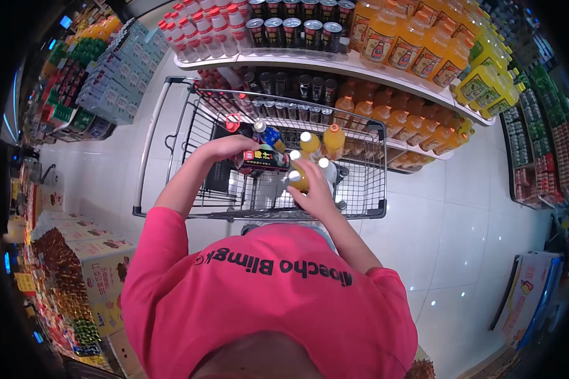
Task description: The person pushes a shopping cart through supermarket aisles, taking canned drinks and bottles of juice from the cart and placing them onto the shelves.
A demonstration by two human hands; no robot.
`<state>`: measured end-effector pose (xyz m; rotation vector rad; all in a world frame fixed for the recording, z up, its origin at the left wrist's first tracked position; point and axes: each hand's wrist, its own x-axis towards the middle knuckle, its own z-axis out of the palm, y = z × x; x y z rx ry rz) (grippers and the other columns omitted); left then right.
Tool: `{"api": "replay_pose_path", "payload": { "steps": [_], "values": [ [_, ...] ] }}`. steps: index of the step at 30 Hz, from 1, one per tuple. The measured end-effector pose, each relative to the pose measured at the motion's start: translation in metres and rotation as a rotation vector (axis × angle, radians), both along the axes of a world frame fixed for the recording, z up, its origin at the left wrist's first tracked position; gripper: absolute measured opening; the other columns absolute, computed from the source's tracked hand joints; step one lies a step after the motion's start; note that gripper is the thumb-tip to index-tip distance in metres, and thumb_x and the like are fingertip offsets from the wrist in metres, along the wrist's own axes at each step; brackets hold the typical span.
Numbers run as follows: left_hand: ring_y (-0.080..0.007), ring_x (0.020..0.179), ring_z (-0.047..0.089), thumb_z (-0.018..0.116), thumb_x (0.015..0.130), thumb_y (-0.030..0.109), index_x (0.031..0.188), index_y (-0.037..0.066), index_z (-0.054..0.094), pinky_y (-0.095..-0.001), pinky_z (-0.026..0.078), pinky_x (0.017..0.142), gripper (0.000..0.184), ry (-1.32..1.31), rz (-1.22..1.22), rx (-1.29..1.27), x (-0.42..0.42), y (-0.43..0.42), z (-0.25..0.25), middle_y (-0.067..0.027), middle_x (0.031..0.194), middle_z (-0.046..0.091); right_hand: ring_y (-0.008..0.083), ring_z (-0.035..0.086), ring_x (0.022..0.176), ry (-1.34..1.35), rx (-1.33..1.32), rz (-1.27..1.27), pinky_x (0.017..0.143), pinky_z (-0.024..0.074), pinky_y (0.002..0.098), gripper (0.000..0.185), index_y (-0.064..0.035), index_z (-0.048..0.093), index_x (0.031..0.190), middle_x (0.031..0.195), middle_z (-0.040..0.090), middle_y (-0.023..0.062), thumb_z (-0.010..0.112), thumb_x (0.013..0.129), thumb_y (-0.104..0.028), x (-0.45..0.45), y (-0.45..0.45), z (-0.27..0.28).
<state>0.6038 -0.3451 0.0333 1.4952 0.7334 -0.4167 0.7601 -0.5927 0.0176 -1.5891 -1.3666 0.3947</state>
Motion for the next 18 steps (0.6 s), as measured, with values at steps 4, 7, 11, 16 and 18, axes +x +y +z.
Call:
{"api": "replay_pose_path", "payload": {
  "steps": [4, 7, 11, 16, 18],
  "values": [
    [-0.0108, 0.058, 0.06, 0.052, 0.09, 0.032, 0.093, 0.0, 0.063, -0.0237, 0.047, 0.051, 0.034, -0.085, 0.124, 0.112, -0.047, -0.054, 0.041, -0.0044, 0.076, 0.064, 0.031, 0.05, 0.111, -0.181, 0.005, 0.209, 0.096, 0.0385, 0.0392, 0.062, -0.0071, 0.048, 0.126, 0.119, 0.053, 0.0134, 0.074, 0.071, -0.021, -0.043, 0.013, 0.022],
    [-0.0115, 0.059, 0.061, 0.05, 0.089, 0.029, 0.089, -0.001, 0.065, -0.0258, 0.048, 0.05, 0.034, -0.04, 0.189, 0.025, -0.09, -0.083, 0.058, -0.0053, 0.072, 0.063, 0.0334, 0.049, 0.113, -0.199, -0.092, 0.339, 0.098, 0.0369, 0.0401, 0.076, -0.0073, 0.042, 0.133, 0.119, 0.053, 0.0153, 0.076, 0.068, -0.028, -0.069, 0.015, 0.014],
    [-0.0108, 0.062, 0.06, 0.054, 0.086, 0.03, 0.103, 0.0, 0.067, -0.0243, 0.048, 0.055, 0.037, -0.133, 0.114, 0.14, -0.14, -0.104, 0.047, -0.0063, 0.078, 0.065, 0.0349, 0.05, 0.11, -0.131, -0.112, 0.517, 0.094, 0.0396, 0.0407, 0.079, -0.005, 0.041, 0.132, 0.12, 0.054, 0.0159, 0.077, 0.066, -0.028, -0.109, 0.013, 0.005],
    [-0.0135, 0.076, 0.062, 0.068, 0.079, 0.04, 0.109, 0.0, 0.063, -0.0248, 0.049, 0.069, 0.05, -0.108, 0.127, 0.326, -0.166, -0.127, 0.058, -0.0093, 0.089, 0.065, 0.0314, 0.056, 0.106, -0.01, -0.241, 0.487, 0.089, 0.0454, 0.0368, 0.072, -0.0073, 0.05, 0.122, 0.117, 0.056, 0.0148, 0.081, 0.062, -0.031, -0.143, 0.009, -0.01],
    [-0.0167, 0.091, 0.061, 0.074, 0.074, 0.037, 0.117, 0.002, 0.056, -0.0272, 0.048, 0.077, 0.058, -0.251, 0.178, 0.619, -0.172, -0.133, 0.058, -0.0113, 0.1, 0.063, 0.0309, 0.059, 0.102, 0.047, -0.208, 0.339, 0.085, 0.0467, 0.0376, 0.068, -0.0084, 0.052, 0.117, 0.108, 0.06, 0.0138, 0.082, 0.061, -0.034, -0.148, 0.01, -0.026]
  ]
}}
